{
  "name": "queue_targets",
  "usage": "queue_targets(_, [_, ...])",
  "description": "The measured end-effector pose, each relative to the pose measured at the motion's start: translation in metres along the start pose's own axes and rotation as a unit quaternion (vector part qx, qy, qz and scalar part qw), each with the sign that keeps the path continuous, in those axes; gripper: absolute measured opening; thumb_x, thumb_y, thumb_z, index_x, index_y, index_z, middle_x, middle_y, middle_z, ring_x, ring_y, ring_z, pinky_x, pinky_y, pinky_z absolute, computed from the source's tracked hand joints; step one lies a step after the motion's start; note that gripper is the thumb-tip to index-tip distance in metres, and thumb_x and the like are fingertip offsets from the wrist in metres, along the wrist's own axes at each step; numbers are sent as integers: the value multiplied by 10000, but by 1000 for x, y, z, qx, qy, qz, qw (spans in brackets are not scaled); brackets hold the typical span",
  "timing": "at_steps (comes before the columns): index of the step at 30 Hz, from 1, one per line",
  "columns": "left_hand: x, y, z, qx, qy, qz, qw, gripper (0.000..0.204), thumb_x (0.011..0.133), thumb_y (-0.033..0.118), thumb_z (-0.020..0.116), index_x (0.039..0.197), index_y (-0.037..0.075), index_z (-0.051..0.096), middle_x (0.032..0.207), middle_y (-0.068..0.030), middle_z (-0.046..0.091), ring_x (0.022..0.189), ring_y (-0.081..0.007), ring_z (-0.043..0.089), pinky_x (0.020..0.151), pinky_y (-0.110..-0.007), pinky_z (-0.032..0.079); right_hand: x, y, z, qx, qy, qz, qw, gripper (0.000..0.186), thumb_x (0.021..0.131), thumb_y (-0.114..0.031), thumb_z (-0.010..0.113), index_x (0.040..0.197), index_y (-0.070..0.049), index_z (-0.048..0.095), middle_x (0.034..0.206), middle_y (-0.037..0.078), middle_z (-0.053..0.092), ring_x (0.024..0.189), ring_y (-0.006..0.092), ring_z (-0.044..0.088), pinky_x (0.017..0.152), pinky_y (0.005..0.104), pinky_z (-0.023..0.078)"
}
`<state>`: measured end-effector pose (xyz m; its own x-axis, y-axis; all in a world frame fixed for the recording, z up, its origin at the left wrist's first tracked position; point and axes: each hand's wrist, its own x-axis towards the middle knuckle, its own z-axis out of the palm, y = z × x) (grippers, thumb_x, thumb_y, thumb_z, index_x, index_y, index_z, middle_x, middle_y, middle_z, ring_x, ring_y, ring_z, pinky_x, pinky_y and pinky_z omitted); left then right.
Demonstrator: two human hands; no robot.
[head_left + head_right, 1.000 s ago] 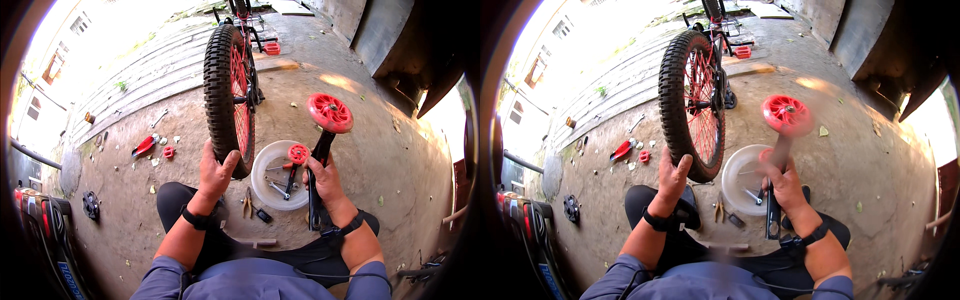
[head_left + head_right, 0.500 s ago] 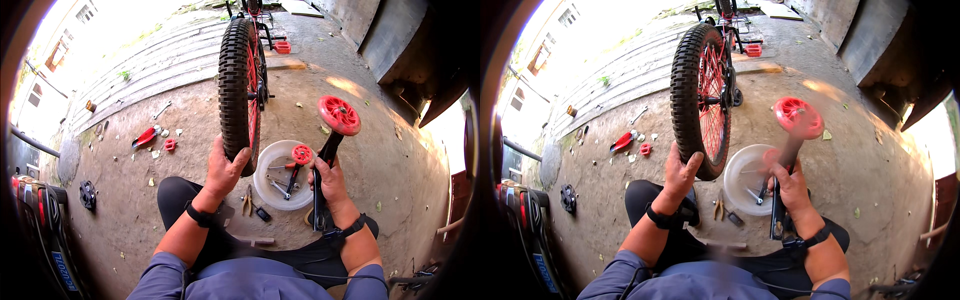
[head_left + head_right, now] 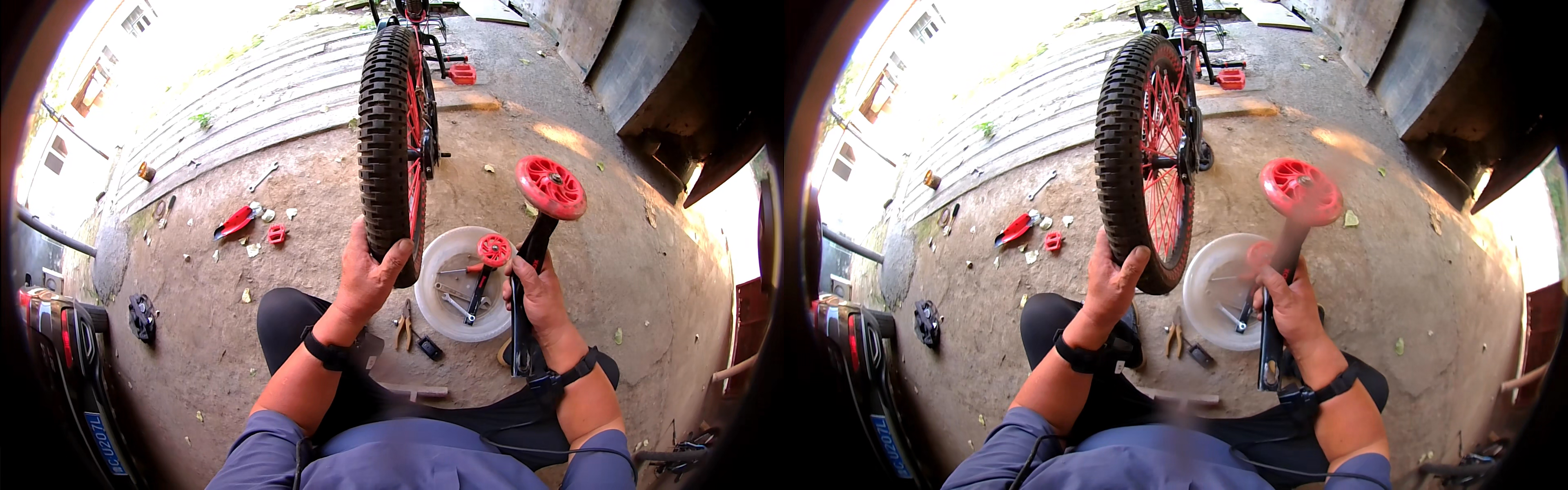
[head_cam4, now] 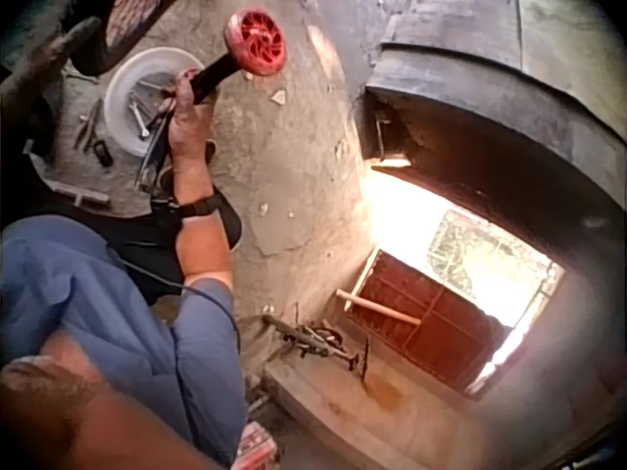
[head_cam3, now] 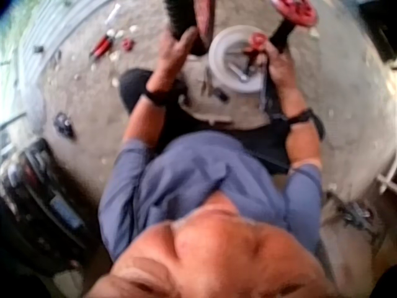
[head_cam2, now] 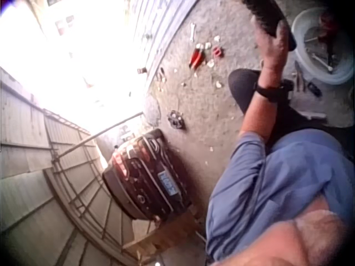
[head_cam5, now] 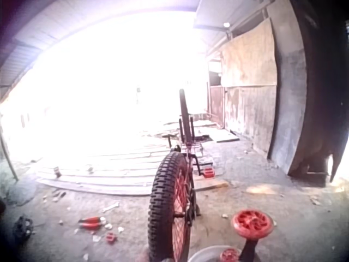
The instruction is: The person sits on the ground and works on a bicycle wheel, using a wrench to tighten the axle nuts. They handle red training wheels and a white plastic basin containing tools.
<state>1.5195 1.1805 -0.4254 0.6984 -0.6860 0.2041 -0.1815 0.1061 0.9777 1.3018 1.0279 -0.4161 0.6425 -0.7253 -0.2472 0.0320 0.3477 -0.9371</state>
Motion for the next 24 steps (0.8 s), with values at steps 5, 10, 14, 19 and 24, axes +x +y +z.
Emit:
queue_targets(5, [2, 0, -2, 39, 0, 11, 999, 426, 906, 268, 745, 1184, 28, 529, 997, -78, 671, 873, -141, 627, 794, -316, 523, 1, 1, 0, -4, 7, 3, 1000, 415, 926, -329, 699, 1233, -96, 543, 852, 62, 647, 573, 79, 572, 463, 227, 466])
queue_targets(10, [3, 3, -2, 68, 4, 23, 997, 411, 907, 282, 742, 1164, 29, 543, 976, -80, 664, 855, -146, 615, 790, -317, 519, 1, 0, 2, -8, 7, 10, 1000, 429, 917, -348, 710, 1228, -105, 544, 840, 55, 636, 578, 79, 573, 464, 232, 465])
queue_targets(14, [5, 6, -1, 66, 6, 24, 998, 402, 911, 294, 736, 1149, 29, 550, 966, -79, 660, 859, -149, 611, 787, -318, 517, 2, 1, 2, -7, 7, 13, 1000, 435, 915, -353, 714, 1229, -108, 541, 835, 53, 626, 584, 82, 574, 470, 236, 467])
queue_targets(19, [6, 7, -2, 84, 8, 31, 996, 413, 913, 315, 734, 1144, 26, 551, 959, -90, 660, 856, -169, 616, 782, -328, 514, 2, 2, 1, -5, 5, 16, 1000, 456, 911, -365, 720, 1240, -110, 532, 840, 57, 626, 591, 84, 575, 476, 237, 466])
queue_targets(24, [5, 4, -3, 118, 6, 45, 992, 425, 910, 327, 735, 1146, 25, 551, 958, -101, 660, 856, -195, 623, 787, -346, 513, 3, 2, 0, -8, 4, 20, 1000, 464, 910, -370, 724, 1243, -111, 531, 851, 62, 630, 597, 82, 575, 479, 235, 464])
